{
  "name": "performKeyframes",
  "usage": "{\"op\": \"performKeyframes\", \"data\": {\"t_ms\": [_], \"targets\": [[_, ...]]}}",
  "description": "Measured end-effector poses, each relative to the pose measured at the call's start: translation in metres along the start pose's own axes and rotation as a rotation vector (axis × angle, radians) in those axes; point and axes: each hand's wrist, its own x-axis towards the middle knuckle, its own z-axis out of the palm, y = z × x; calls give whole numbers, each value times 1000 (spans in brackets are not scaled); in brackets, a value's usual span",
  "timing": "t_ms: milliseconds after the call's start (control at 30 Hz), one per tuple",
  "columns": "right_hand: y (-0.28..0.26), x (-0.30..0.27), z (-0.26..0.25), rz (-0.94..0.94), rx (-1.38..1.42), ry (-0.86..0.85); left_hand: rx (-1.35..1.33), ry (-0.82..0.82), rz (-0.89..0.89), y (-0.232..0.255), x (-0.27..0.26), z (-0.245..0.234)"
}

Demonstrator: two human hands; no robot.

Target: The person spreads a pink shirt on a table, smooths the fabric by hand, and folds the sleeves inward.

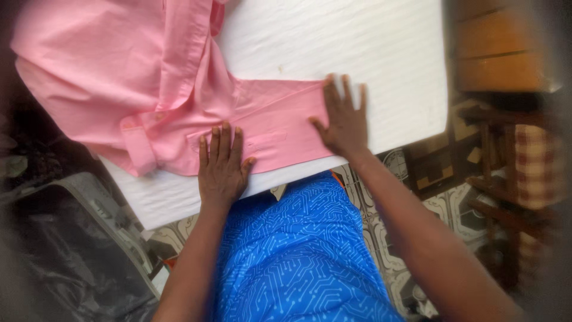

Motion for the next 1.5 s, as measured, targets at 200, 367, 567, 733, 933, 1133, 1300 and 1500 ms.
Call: {"op": "performKeyframes", "data": {"t_ms": [200,367,567,733,933,1133,1300,1500], "targets": [[14,2,0,198,87,183,-13,67,25,2,0,-4],[-87,-16,12,-181,204,81,14,24,1,5,3,-7],[-47,-30,9,-140,48,-101,-4,50,9,7,2,-8],[48,-36,10,163,39,16,21,73,24,9,4,-6],[13,-4,14,287,120,265,-22,63,36,9,2,-10],[-82,0,9,-241,249,50,28,24,12,9,3,-12],[-11,4,-4,-26,60,-14,-58,46,4,7,2,-12],[101,5,-24,231,61,-45,-86,34,-25,12,8,-15]]}}
